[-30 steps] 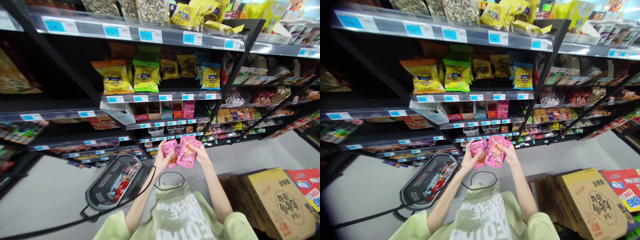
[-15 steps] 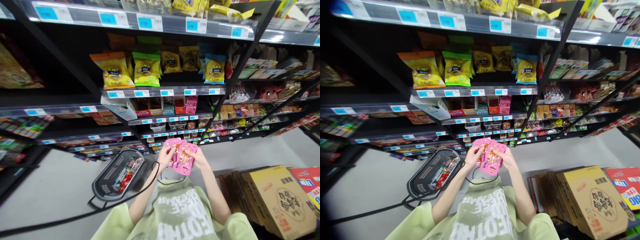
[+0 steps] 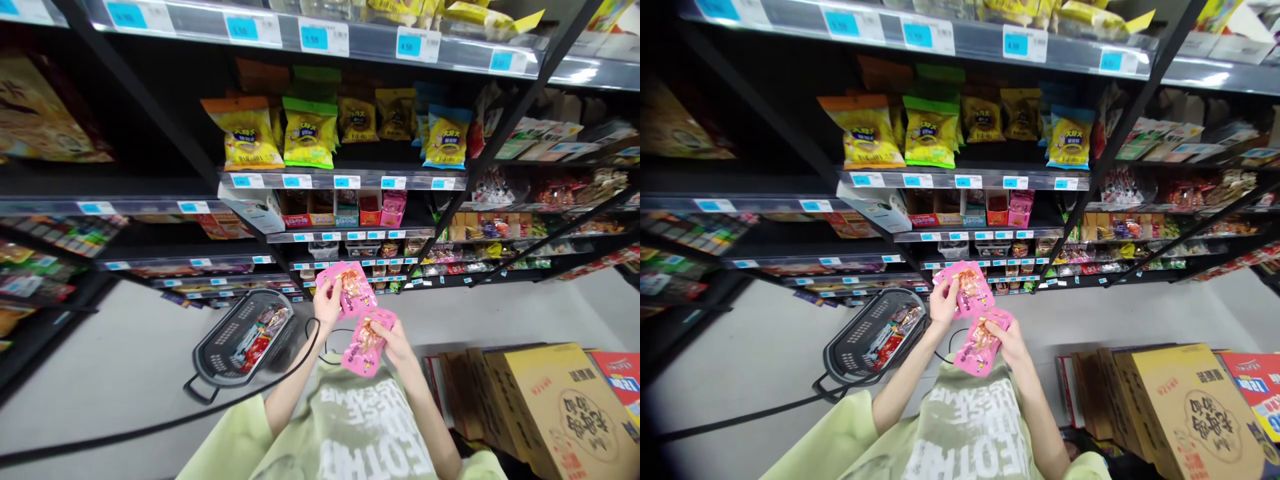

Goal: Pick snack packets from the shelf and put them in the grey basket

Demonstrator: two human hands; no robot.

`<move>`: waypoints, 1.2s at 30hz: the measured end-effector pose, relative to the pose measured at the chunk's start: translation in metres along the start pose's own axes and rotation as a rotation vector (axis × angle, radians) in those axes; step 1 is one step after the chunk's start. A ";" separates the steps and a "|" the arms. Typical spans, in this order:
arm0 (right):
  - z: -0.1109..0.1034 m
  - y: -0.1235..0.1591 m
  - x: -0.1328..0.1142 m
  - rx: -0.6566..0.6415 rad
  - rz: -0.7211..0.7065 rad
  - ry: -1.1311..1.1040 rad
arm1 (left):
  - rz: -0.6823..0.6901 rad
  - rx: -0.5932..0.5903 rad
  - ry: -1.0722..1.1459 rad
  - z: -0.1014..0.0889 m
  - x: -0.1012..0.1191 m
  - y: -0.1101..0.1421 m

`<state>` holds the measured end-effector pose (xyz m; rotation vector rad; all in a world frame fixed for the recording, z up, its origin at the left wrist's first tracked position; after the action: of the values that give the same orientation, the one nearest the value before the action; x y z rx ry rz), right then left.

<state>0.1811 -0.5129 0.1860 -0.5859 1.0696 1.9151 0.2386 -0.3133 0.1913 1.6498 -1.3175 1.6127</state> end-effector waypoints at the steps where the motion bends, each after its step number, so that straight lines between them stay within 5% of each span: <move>1: 0.006 -0.001 -0.001 0.024 -0.039 0.004 | 0.022 -0.012 -0.026 0.002 0.003 0.003; 8: -0.001 -0.010 -0.007 0.263 -0.120 0.095 | 0.152 -0.115 -0.152 0.009 0.007 0.020; 12: -0.029 -0.003 -0.047 0.270 -0.157 0.296 | 0.106 -0.196 -0.119 -0.009 -0.009 0.015; 15: -0.031 0.005 -0.101 0.030 -0.095 0.722 | 0.115 -0.435 -0.030 -0.022 -0.011 0.011; 18: -0.005 0.013 -0.140 -0.287 -0.121 1.188 | 0.178 -0.699 -0.019 -0.024 0.004 0.016; 21: 0.035 0.010 -0.144 -0.550 -0.182 1.553 | 0.206 -0.900 -0.004 -0.014 0.024 0.033; 24: 0.056 -0.004 -0.129 -0.733 -0.133 1.700 | 0.084 -1.054 0.017 -0.005 0.031 0.059; 28: 0.036 -0.017 -0.114 -0.744 0.000 1.309 | -0.188 -1.032 0.163 -0.010 0.014 0.090; 32: -0.014 -0.014 -0.089 -0.375 0.156 0.623 | -0.354 -0.797 0.241 -0.027 -0.006 0.108; 36: -0.043 0.007 -0.038 -0.121 0.285 0.266 | -0.313 -0.527 0.106 -0.040 -0.012 0.117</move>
<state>0.1957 -0.5680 0.1943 -0.8098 1.2666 2.2048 0.1208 -0.3251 0.1554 1.3421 -1.2228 1.0416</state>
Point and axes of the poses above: each hand's wrist, its own y-axis away from the middle knuckle, its own z-axis out of the palm, x = y × z, the point moved 2 cm from there along -y, towards the middle knuckle, and after that the axes turned 9 degrees about z, right-handed, at the moved point
